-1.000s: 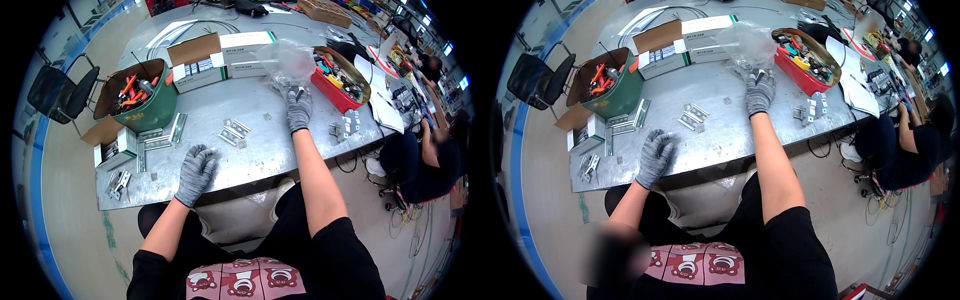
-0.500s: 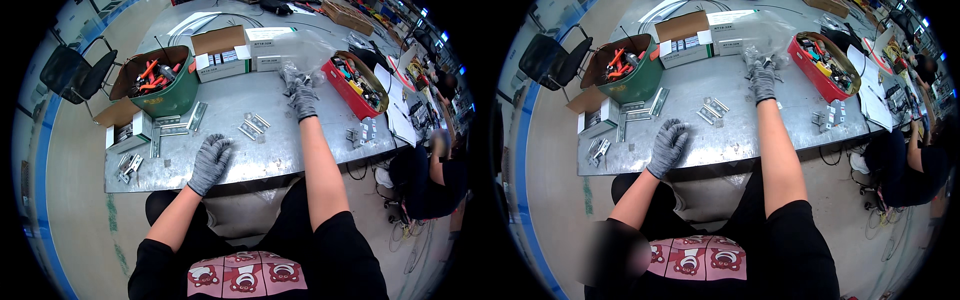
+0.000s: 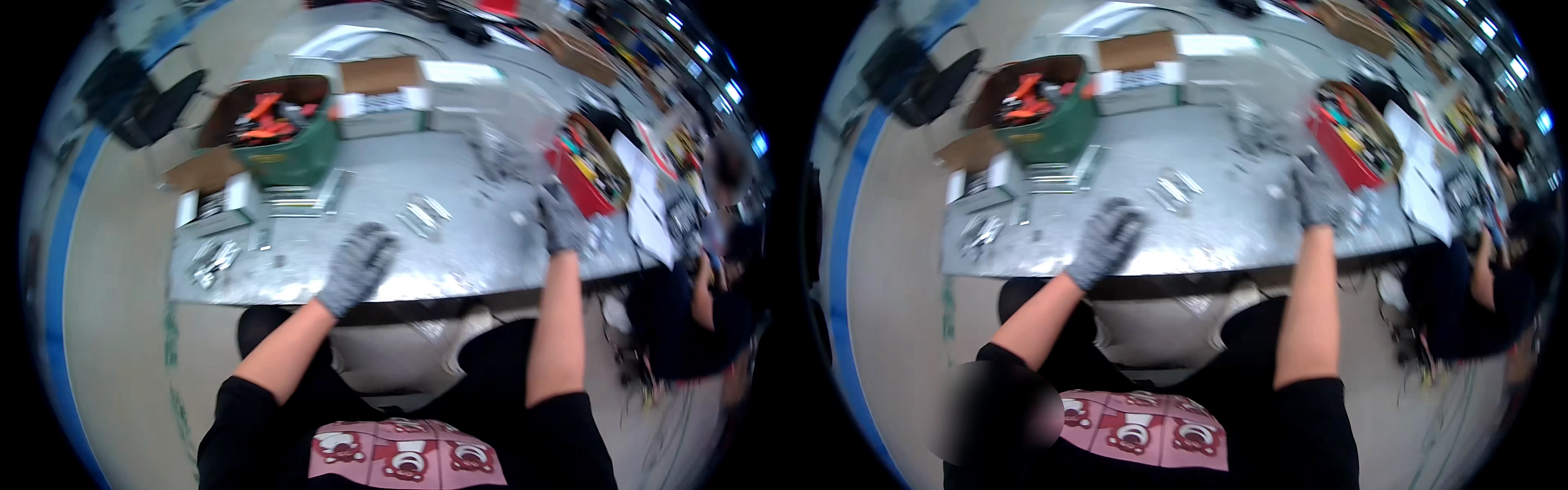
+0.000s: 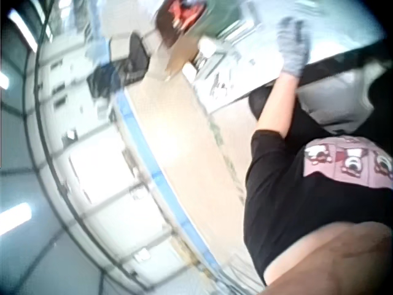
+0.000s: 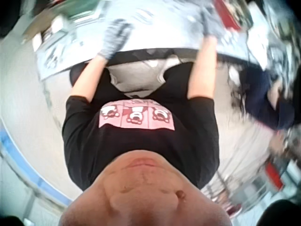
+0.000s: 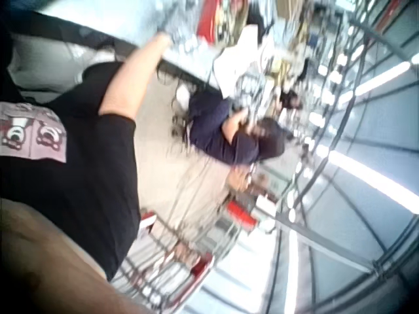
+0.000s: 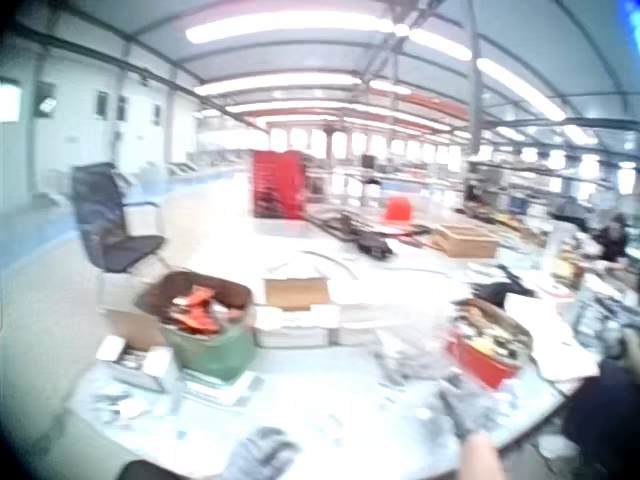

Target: The person assembles small electrical components on a metal workbench. They use a screwdriver to tighten screws on white plastic housings, insert metal brackets, and handle various small parts and tools throughout the process.

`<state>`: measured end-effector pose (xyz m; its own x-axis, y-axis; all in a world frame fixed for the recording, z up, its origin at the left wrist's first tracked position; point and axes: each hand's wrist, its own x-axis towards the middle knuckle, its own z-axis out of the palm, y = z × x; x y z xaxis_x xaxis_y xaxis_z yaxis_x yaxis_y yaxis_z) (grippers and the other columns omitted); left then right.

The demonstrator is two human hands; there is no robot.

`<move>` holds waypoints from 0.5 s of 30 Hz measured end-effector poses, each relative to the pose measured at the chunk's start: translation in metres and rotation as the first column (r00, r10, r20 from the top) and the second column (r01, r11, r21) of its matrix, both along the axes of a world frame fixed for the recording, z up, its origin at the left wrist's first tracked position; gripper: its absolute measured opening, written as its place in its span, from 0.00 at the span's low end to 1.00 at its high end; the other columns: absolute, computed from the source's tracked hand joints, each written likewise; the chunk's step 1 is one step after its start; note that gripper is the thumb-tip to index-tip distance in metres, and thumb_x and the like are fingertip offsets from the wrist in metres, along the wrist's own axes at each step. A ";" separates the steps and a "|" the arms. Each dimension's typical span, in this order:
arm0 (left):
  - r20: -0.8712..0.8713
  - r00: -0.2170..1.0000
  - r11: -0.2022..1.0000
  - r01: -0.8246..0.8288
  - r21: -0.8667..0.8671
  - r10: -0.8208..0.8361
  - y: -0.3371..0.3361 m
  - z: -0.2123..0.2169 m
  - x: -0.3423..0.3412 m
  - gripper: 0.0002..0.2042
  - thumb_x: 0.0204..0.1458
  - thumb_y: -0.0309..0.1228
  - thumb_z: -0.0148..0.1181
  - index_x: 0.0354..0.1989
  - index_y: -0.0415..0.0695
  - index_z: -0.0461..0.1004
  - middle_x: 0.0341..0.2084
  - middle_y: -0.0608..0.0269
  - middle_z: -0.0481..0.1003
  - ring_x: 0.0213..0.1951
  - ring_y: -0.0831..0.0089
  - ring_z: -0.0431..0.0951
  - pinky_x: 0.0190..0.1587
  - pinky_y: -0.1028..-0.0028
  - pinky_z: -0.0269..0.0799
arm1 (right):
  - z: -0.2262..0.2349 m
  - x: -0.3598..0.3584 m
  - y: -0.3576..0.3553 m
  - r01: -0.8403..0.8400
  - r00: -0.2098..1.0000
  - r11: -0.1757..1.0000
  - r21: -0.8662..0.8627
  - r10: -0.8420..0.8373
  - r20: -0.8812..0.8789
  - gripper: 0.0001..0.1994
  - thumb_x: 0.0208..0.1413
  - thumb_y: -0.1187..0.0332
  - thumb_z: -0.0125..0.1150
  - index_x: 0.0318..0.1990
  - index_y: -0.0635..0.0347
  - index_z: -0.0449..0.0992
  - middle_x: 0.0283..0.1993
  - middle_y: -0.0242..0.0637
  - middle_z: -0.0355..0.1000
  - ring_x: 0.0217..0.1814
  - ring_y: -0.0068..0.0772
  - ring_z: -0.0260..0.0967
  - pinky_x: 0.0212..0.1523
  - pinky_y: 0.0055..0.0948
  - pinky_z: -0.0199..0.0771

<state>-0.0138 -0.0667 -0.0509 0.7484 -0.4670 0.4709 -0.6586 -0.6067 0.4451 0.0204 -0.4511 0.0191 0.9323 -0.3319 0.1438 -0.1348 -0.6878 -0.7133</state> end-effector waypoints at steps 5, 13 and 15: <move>-0.118 0.991 0.989 -0.071 -0.128 0.056 0.005 0.024 0.000 0.14 0.54 0.30 0.57 0.49 0.44 0.75 0.45 0.51 0.72 0.52 0.54 0.70 0.57 0.61 0.67 | -0.037 0.001 0.023 -0.118 0.987 0.959 0.259 0.142 -0.074 0.12 0.59 0.63 0.62 0.45 0.60 0.76 0.29 0.27 0.70 0.26 0.19 0.63 0.31 0.25 0.68; -0.244 0.957 0.905 -0.237 -0.353 0.155 0.050 0.063 0.005 0.13 0.52 0.25 0.58 0.47 0.45 0.75 0.45 0.54 0.71 0.48 0.58 0.73 0.51 0.65 0.71 | -0.064 0.024 0.057 -0.259 0.939 0.848 -0.462 0.333 0.084 0.09 0.48 0.71 0.67 0.35 0.63 0.75 0.36 0.47 0.72 0.38 0.51 0.70 0.40 0.42 0.71; -0.116 0.960 0.902 -0.281 -0.327 0.257 0.068 0.069 0.013 0.11 0.53 0.26 0.58 0.45 0.45 0.75 0.42 0.56 0.73 0.47 0.60 0.75 0.50 0.67 0.72 | -0.053 0.022 0.063 -0.260 0.939 0.824 -0.503 0.337 0.067 0.09 0.47 0.71 0.68 0.34 0.62 0.75 0.35 0.47 0.71 0.37 0.50 0.70 0.40 0.41 0.71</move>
<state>-0.0011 0.0008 0.0184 0.8589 -0.0664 0.5077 -0.4526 -0.5624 0.6920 0.0425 -0.3882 -0.0335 0.9295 0.1059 0.3532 0.2123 -0.9368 -0.2781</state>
